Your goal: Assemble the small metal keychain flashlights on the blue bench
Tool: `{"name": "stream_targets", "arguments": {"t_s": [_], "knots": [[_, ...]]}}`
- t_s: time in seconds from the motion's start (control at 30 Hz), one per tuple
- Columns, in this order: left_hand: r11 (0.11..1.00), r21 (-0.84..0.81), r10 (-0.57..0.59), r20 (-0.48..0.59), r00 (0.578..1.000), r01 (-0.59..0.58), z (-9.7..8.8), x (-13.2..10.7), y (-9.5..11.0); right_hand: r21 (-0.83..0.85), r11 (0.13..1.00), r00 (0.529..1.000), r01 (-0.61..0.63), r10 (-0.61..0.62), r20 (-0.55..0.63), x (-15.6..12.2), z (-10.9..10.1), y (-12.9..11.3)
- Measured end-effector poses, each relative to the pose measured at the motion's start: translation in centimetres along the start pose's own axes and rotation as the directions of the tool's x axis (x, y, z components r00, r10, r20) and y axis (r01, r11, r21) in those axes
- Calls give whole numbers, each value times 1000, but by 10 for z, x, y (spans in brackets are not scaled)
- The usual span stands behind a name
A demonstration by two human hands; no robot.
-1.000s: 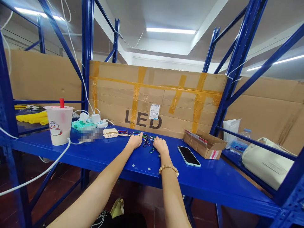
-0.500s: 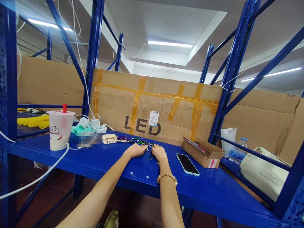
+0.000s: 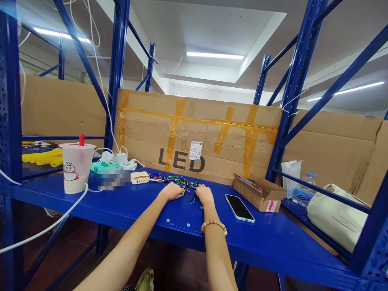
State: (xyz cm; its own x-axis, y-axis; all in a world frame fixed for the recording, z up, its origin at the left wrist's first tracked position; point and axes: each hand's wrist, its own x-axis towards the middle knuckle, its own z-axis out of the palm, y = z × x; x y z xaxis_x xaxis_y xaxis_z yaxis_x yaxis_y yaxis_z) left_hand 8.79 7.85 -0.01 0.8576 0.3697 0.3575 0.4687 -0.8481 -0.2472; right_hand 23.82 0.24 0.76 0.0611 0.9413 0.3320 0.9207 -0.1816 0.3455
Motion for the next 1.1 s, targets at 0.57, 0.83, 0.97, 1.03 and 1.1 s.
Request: {"name": "stream_targets", "arguments": {"t_s": [0.57,0.83,0.97,1.03,1.1], "knots": [[897,-172,-404,55,913,407,1,-2,-5,182,924,940,-337,340,12,0,9,4],[727,-266,-623,132,771,633,0,-6,-11,332,817,877,-472,474,79,-4,13,13],[718,-277,-623,154,767,639,1,-5,-10,371,803,878,-466,472,82,-6,12,12],[716,-281,-623,158,766,639,2,-5,-11,388,794,877,-467,473,88,-7,11,13],[714,-286,-622,160,766,639,2,-5,-11,407,784,876,-468,473,98,-7,11,13]]}}
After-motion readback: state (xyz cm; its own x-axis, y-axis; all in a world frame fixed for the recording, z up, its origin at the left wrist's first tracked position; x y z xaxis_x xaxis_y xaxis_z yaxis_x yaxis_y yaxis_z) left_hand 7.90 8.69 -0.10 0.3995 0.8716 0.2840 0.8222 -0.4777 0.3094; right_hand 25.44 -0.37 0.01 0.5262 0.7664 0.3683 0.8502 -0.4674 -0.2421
